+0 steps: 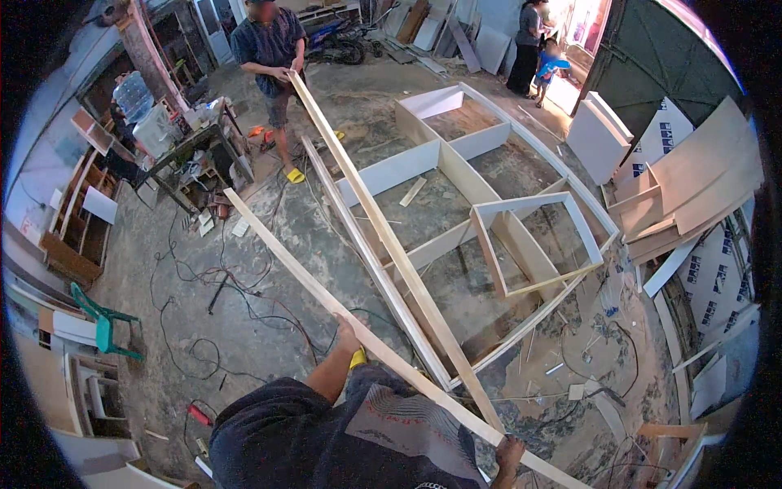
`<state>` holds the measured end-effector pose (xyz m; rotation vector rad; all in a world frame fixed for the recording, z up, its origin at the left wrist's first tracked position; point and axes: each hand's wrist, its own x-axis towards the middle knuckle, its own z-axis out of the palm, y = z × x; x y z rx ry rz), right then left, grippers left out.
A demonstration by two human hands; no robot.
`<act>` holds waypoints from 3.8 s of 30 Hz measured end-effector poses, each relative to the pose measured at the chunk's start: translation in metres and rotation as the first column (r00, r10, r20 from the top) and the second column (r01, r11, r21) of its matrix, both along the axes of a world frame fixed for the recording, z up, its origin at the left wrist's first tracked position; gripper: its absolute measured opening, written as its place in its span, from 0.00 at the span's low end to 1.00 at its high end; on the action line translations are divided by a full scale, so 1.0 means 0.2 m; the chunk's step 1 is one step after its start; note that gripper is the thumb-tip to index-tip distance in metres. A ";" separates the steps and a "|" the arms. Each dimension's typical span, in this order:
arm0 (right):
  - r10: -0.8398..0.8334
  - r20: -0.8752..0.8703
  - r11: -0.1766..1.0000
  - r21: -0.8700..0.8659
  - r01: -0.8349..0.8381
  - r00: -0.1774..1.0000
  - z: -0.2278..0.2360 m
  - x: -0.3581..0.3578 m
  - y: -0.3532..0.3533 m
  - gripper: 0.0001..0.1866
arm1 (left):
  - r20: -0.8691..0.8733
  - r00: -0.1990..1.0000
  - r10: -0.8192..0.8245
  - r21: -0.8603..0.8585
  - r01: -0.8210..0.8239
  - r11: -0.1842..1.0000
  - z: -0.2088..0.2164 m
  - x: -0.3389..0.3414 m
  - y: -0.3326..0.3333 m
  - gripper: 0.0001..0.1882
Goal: The person carries wooden strips across the room and places them on a wooden board. The person then pours glue from a bottle onto the wooden strip and spreads it with an applicator card.
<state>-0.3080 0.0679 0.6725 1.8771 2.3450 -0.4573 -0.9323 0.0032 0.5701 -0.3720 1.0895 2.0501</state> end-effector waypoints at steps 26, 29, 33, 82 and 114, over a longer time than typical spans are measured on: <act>-0.084 0.004 0.995 -0.053 0.084 0.996 -0.08 -0.01 0.02 0.13 | 0.026 0.996 -0.082 0.119 0.079 0.990 -0.08 -0.03 0.03 0.45; -0.034 0.065 0.999 -0.040 0.037 0.997 -0.09 0.02 0.03 0.14 | 0.034 0.999 -0.041 0.115 0.037 0.993 -0.05 0.02 0.04 0.46; -0.023 0.012 0.992 -0.121 0.024 1.000 -0.06 0.05 0.04 0.15 | 0.126 0.992 0.024 0.039 -0.029 0.999 0.04 0.03 0.06 0.47; -0.275 -0.389 0.904 0.207 0.374 0.879 -1.83 -1.49 2.59 0.23 | 0.169 0.706 -0.688 -0.542 0.649 0.533 -1.02 -0.44 1.01 0.37; -0.213 -0.104 0.786 -0.609 0.107 0.971 -3.97 -1.25 2.42 0.46 | 0.293 0.928 -0.230 -0.445 0.345 0.826 -2.95 0.02 2.30 0.46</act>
